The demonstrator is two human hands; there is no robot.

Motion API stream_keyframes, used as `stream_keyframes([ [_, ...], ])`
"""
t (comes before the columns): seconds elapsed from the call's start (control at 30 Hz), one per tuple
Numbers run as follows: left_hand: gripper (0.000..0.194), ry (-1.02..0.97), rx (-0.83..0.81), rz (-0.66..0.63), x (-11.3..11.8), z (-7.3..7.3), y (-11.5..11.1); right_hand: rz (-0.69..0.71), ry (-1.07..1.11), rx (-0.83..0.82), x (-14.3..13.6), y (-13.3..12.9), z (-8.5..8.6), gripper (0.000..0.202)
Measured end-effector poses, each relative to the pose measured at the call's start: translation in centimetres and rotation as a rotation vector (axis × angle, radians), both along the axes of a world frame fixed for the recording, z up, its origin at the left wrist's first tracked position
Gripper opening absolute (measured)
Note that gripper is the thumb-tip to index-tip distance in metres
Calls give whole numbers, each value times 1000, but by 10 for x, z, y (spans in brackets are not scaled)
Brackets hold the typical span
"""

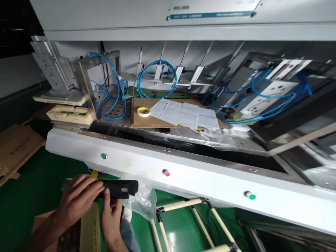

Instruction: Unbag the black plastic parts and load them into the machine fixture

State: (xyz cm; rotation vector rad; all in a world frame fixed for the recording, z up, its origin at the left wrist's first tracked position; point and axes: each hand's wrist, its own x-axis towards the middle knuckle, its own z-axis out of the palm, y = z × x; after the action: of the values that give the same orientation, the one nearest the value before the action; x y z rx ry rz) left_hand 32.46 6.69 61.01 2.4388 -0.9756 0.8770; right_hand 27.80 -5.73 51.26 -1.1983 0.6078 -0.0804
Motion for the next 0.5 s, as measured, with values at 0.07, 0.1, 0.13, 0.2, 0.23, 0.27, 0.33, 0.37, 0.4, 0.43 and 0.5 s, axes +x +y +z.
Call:
stream_keyframes([
  [0.07, 15, 63, -38, -68, 39, 21, -19, -18, -81, 12, 24, -21, 10, 71],
  [0.1, 20, 126, -72, -89, 60, 30, -27, -18, -92, 1, 33, -32, 13, 73],
  [0.13, 24, 198, -104, -101, 81, 37, -35, -13, -76, -22, 41, -43, 15, 74],
  [0.2, 25, 325, -129, -102, 123, 47, -51, 15, -4, -87, 51, -63, 17, 76],
  [0.23, 23, 376, -108, -93, 143, 49, -60, 35, 30, -120, 53, -72, 17, 75],
  [0.27, 21, 417, -70, -76, 162, 49, -69, 49, 51, -151, 54, -79, 17, 74],
  [0.33, 18, 461, 40, -24, 195, 44, -89, 33, 46, -194, 54, -92, 18, 67],
  [0.37, 17, 467, 94, 1, 209, 38, -99, 9, 32, -206, 54, -96, 18, 64],
  [0.4, 15, 464, 141, 20, 221, 32, -109, -15, 18, -211, 53, -101, 18, 60],
  [0.43, 13, 458, 176, 29, 231, 25, -117, -30, 6, -214, 52, -105, 17, 56],
  [0.5, 8, 452, 209, 23, 245, 10, -131, -61, -28, -220, 52, -113, 13, 47],
])
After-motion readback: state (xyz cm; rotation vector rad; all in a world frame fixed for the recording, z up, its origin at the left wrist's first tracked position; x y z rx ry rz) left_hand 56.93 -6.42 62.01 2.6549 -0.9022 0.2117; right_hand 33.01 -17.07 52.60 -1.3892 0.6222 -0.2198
